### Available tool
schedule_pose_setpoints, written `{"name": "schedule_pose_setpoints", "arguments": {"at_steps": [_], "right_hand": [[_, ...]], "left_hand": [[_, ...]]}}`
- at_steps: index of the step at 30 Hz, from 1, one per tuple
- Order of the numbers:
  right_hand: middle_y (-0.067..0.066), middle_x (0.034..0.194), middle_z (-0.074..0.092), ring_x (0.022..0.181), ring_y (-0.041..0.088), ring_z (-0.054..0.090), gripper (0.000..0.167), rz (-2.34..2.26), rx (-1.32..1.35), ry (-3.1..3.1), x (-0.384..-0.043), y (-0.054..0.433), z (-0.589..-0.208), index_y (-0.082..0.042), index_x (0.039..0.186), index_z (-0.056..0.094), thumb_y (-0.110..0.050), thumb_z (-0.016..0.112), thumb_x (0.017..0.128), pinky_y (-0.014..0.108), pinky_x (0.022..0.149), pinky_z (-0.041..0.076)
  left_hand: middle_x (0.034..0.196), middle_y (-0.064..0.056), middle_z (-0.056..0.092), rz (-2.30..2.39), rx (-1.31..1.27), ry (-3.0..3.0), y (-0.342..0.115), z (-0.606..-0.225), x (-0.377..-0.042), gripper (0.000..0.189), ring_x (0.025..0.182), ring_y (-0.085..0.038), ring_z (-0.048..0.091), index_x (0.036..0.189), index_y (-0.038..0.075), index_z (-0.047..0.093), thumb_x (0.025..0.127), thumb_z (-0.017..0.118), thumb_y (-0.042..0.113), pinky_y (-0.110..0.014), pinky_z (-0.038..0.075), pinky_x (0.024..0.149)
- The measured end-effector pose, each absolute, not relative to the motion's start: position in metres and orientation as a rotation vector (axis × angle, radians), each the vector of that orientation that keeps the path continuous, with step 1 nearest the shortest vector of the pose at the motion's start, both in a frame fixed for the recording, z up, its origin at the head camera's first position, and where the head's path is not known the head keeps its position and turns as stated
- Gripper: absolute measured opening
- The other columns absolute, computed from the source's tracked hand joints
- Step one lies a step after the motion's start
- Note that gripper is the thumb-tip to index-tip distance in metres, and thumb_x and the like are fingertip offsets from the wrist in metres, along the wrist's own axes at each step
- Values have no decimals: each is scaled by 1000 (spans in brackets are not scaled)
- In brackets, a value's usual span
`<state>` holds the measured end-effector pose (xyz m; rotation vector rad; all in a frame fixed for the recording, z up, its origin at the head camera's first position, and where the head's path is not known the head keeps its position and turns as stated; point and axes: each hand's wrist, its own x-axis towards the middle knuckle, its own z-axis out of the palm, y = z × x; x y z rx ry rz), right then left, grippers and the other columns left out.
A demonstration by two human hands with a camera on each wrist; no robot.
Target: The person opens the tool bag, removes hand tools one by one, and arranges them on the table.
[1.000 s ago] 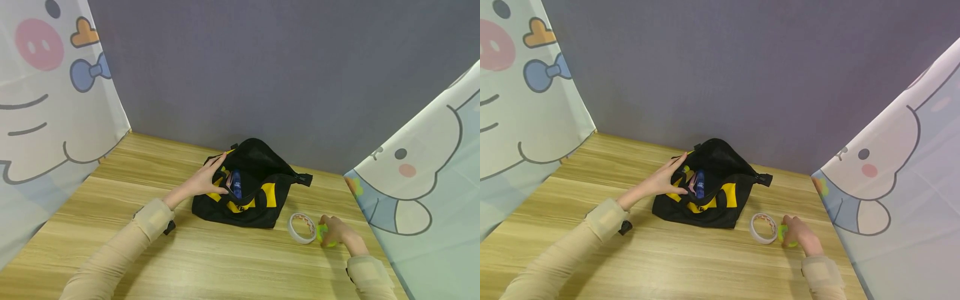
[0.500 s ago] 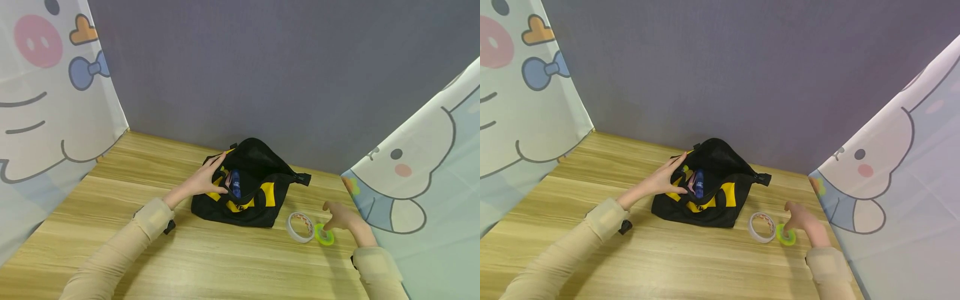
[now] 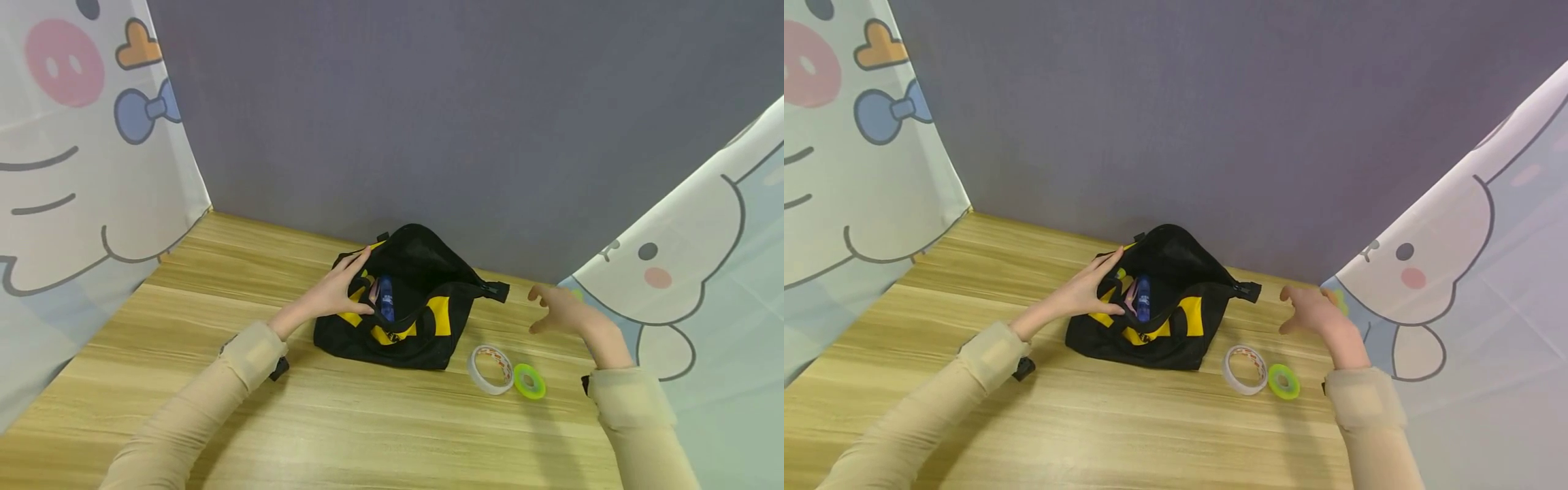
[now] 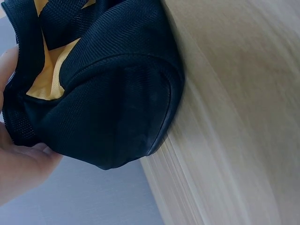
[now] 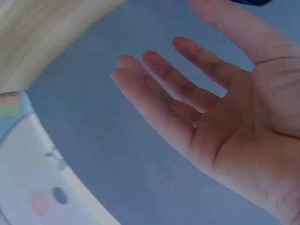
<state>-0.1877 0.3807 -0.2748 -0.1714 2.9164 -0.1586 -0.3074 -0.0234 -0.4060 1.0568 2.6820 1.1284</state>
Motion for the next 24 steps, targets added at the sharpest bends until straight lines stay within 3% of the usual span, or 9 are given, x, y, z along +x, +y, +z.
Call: {"name": "schedule_pose_setpoints", "arguments": {"at_steps": [2,7,16,24], "right_hand": [[36,116,59,102,51,60,59,-163,-226,2928,-192,374,-266,10,122,54,-13,84,76,55,82,54],[33,116,63,100,48,64,56,-112,-324,2975,-199,348,-244,6,124,56,-16,82,80,54,82,55],[23,122,65,111,39,62,44,-57,-419,2982,-218,292,-234,-4,127,59,-26,72,91,53,87,54],[21,131,60,118,37,58,47,-25,-462,2923,-244,253,-252,-4,131,57,-25,72,92,52,95,51]], "left_hand": [[162,-24,17,1126,1057,2684,-24,-406,-308,120,143,-46,35,162,17,3,77,86,34,-61,41,108],[162,-24,17,1122,1070,2691,-23,-408,-309,120,143,-46,35,162,16,3,77,86,35,-61,41,109],[163,-24,16,1090,1043,2705,-22,-405,-307,119,142,-46,37,162,16,3,78,85,36,-60,43,107],[164,-23,16,1090,1016,2698,-17,-407,-306,119,142,-45,37,162,19,2,78,85,38,-59,43,107]]}}
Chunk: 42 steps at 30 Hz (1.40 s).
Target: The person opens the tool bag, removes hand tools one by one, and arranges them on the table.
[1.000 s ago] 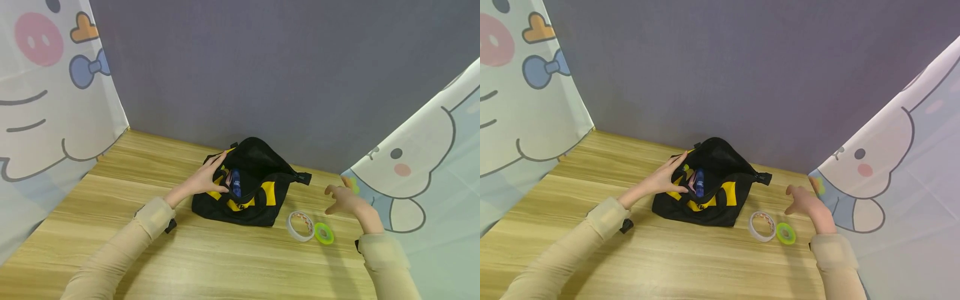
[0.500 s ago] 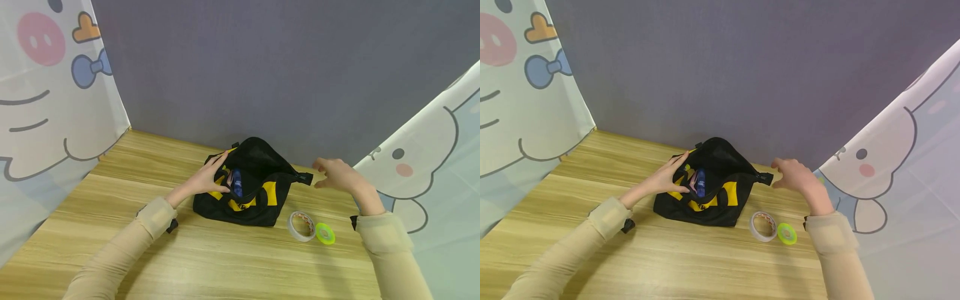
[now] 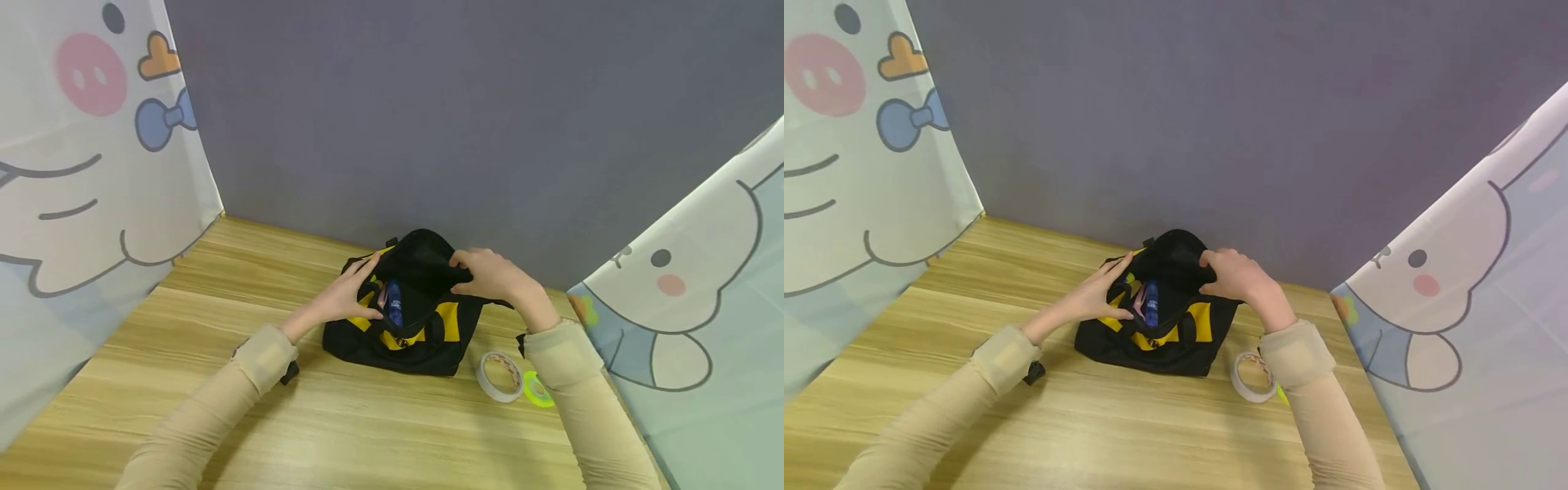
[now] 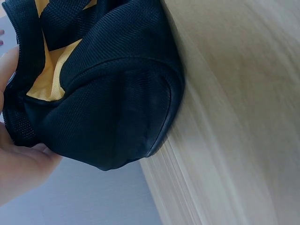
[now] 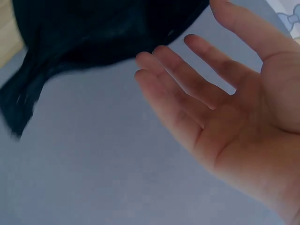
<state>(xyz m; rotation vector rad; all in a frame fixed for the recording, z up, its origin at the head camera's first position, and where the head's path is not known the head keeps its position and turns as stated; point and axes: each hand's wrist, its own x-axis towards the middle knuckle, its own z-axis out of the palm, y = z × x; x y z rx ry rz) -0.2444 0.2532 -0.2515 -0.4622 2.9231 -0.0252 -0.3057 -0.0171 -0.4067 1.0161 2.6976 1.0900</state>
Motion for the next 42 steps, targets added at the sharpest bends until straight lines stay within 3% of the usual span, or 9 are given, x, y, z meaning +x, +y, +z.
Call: {"name": "schedule_pose_setpoints", "arguments": {"at_steps": [13,27,35,42], "right_hand": [[20,137,54,121,34,55,49,-96,-513,2838,-281,216,-300,-8,134,55,-27,72,92,49,103,48],[20,143,50,130,35,50,59,-152,-396,2768,-308,197,-339,-6,140,50,-29,73,91,51,109,45],[18,145,49,128,32,53,64,-164,-286,2739,-325,184,-354,-6,144,46,-31,72,91,47,104,49],[19,150,47,119,35,61,75,-289,-125,2663,-334,178,-366,-10,153,35,-31,72,91,44,85,58]], "left_hand": [[163,-23,18,1117,1023,2692,-17,-408,-304,119,143,-45,37,162,19,3,77,85,38,-58,43,108],[163,-23,17,1126,1018,2691,-18,-408,-302,118,145,-44,34,162,18,5,78,85,35,-59,42,109],[163,-23,17,1112,1043,2709,-19,-410,-305,118,144,-43,36,162,18,5,78,85,37,-57,44,108],[163,-22,17,1115,1020,2695,-17,-410,-303,116,144,-43,37,162,19,5,79,84,38,-57,44,107]]}}
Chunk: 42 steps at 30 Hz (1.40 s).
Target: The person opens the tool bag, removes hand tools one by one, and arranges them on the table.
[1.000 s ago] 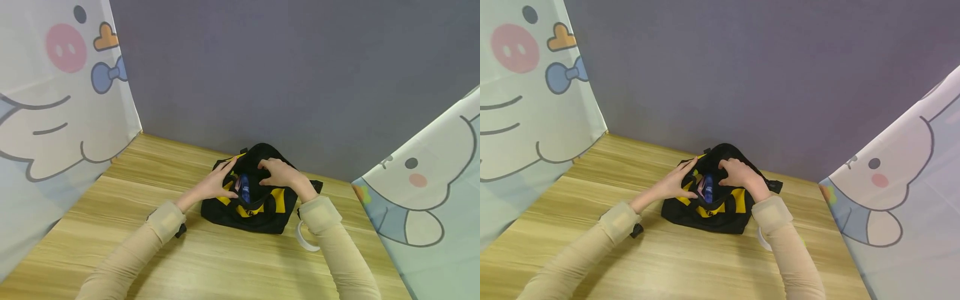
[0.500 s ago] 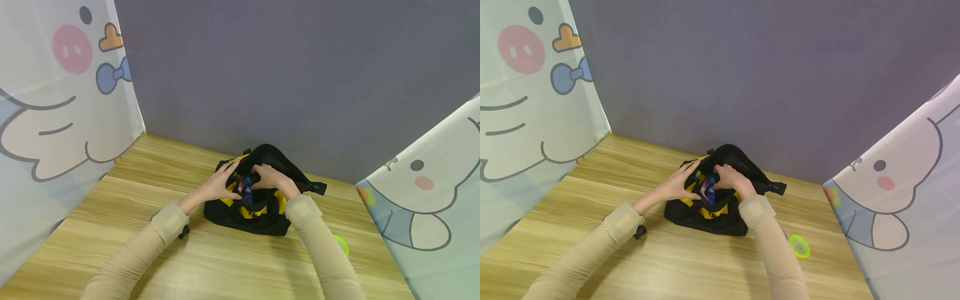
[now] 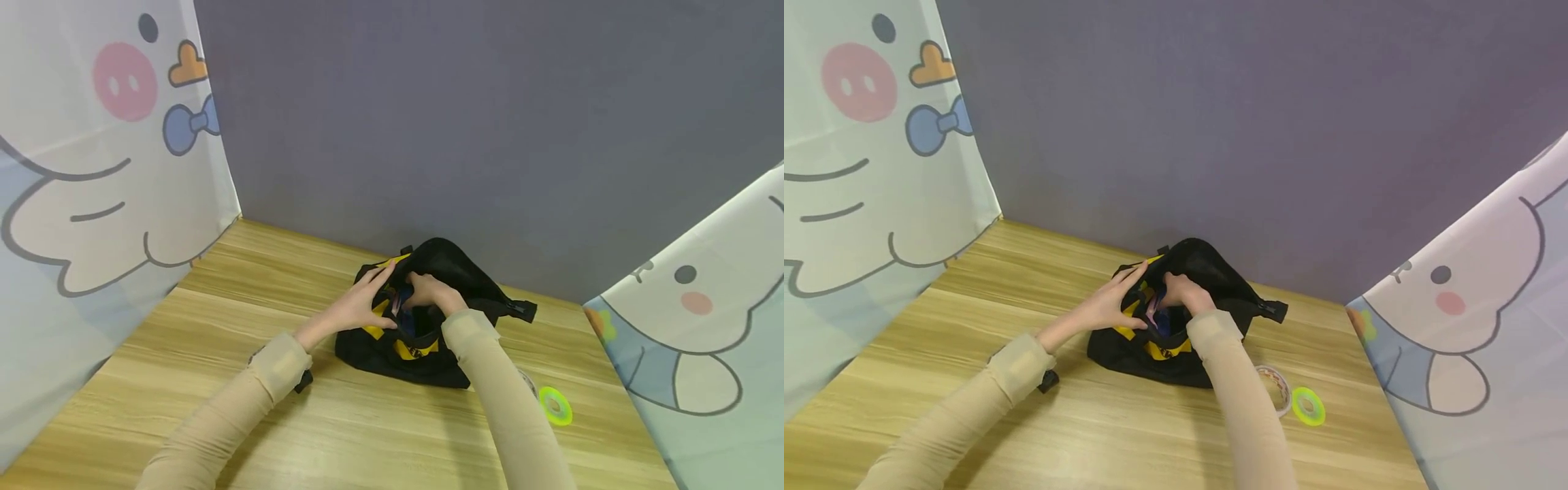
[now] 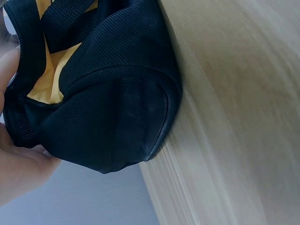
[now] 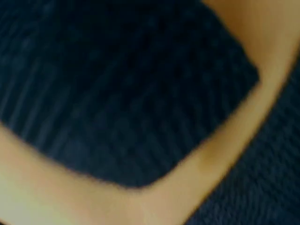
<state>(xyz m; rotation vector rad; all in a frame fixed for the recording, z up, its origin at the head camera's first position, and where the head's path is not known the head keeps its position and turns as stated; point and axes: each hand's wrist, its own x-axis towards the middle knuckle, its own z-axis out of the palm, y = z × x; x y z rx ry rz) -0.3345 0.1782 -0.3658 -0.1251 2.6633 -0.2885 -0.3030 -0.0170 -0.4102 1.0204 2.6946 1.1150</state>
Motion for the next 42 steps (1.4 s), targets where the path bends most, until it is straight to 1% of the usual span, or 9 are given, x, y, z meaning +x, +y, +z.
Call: {"name": "schedule_pose_setpoints", "arguments": {"at_steps": [5,11,13,19,24,31,33,39,42], "right_hand": [[20,149,46,119,37,61,81,-388,7,2602,-341,174,-375,-14,155,31,-30,75,89,44,76,60],[20,153,42,117,38,61,85,-402,38,2594,-345,173,-382,-17,157,28,-26,76,88,43,76,60],[20,154,41,114,38,63,85,-380,34,2593,-346,173,-383,-17,158,27,-25,76,88,42,75,60],[19,149,48,96,32,68,83,-357,68,2571,-349,171,-386,-17,158,28,-24,75,89,39,72,60],[18,144,53,89,30,69,81,-336,81,2559,-352,169,-389,-16,156,31,-25,75,89,38,73,60],[22,144,52,84,30,71,94,-384,65,2537,-353,165,-394,-17,161,13,-21,74,90,38,70,61],[22,142,53,82,29,71,94,-392,70,2538,-353,165,-394,-17,161,13,-19,74,90,37,69,61],[22,137,56,86,32,71,82,-394,83,2530,-352,166,-395,-11,157,27,-17,74,89,39,70,61],[22,137,56,89,33,70,84,-395,84,2529,-352,166,-394,-12,157,26,-16,74,89,40,71,61]], "left_hand": [[164,-21,17,1109,1009,2691,-17,-410,-301,116,145,-42,36,162,20,5,79,84,38,-56,44,108],[164,-22,17,1112,1023,2695,-17,-411,-301,116,145,-42,35,162,19,6,78,84,37,-56,44,108],[163,-22,17,1111,1030,2701,-16,-411,-301,116,145,-42,35,162,18,6,78,85,36,-57,44,108],[163,-23,18,1117,1054,2698,-15,-410,-301,117,143,-42,39,162,17,5,78,85,34,-57,45,106],[162,-24,19,1123,1062,2698,-15,-412,-301,117,142,-42,40,162,15,6,78,85,34,-56,46,105],[164,-21,16,1121,1034,2690,-15,-413,-301,117,144,-42,37,162,17,5,78,85,35,-57,45,106],[164,-21,16,1118,1034,2694,-15,-413,-301,117,144,-42,36,162,17,5,78,85,35,-57,45,107],[163,-21,19,1136,1055,2697,-15,-414,-301,117,145,-43,35,162,17,7,77,86,35,-60,43,107],[163,-22,18,1134,1055,2697,-15,-415,-301,117,144,-43,36,162,18,6,77,85,36,-59,43,107]]}}
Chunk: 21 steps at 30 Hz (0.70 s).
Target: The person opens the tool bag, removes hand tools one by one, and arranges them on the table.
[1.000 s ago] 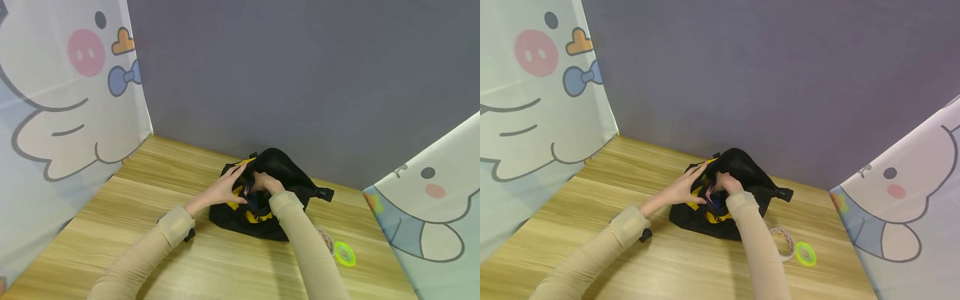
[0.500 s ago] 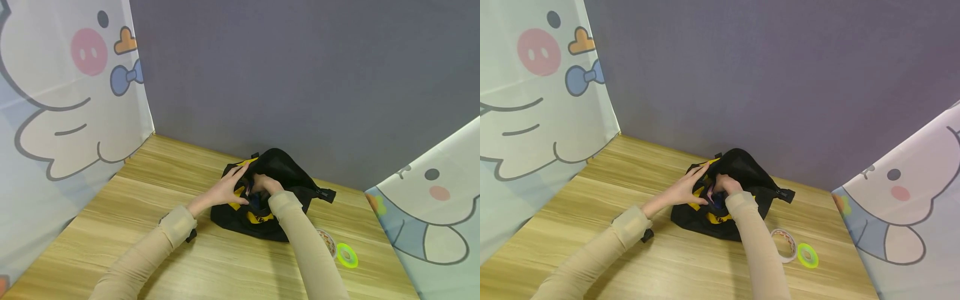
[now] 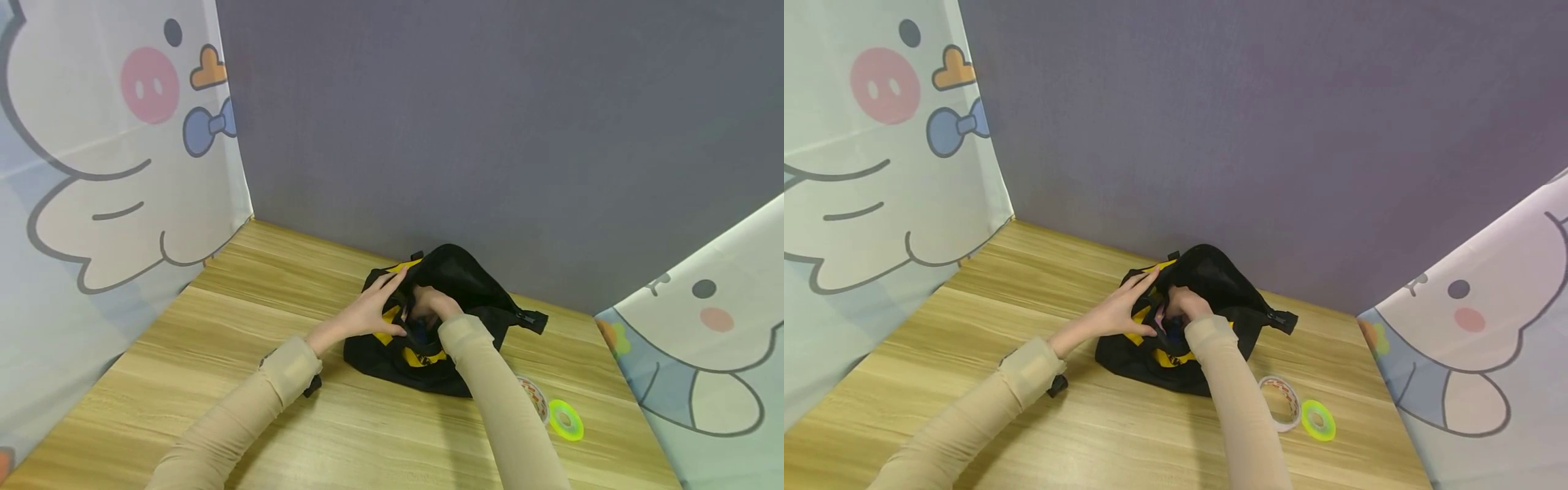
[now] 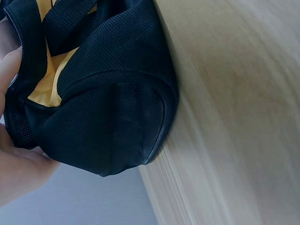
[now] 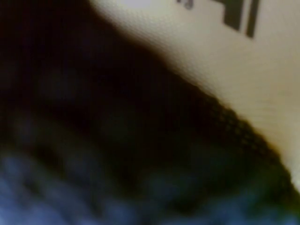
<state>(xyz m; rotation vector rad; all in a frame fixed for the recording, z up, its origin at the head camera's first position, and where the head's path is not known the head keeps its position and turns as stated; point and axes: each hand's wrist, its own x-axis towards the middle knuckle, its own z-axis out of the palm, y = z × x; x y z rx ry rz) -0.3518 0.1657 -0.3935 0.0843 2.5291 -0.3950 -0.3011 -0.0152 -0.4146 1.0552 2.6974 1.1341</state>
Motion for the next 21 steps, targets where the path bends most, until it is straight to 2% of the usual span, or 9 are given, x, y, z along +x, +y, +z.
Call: {"name": "schedule_pose_setpoints", "arguments": {"at_steps": [12,17,21], "right_hand": [[23,142,51,76,28,70,91,-379,37,2588,-344,166,-382,-18,160,21,-11,75,86,35,60,60],[25,143,50,73,26,70,91,-424,-23,2635,-336,168,-374,-14,159,20,-9,74,86,34,58,60],[25,147,46,72,23,69,89,-450,-52,2682,-330,171,-366,-10,159,15,-9,71,89,36,63,61]], "left_hand": [[163,-23,18,1147,1058,2690,-15,-413,-300,116,145,-44,35,162,17,7,78,85,35,-60,42,108],[163,-23,18,1123,1045,2702,-15,-414,-301,116,144,-44,36,162,17,7,78,85,37,-60,43,107],[163,-23,18,1122,1045,2705,-14,-416,-302,116,144,-44,36,162,18,7,78,85,37,-60,43,107]]}}
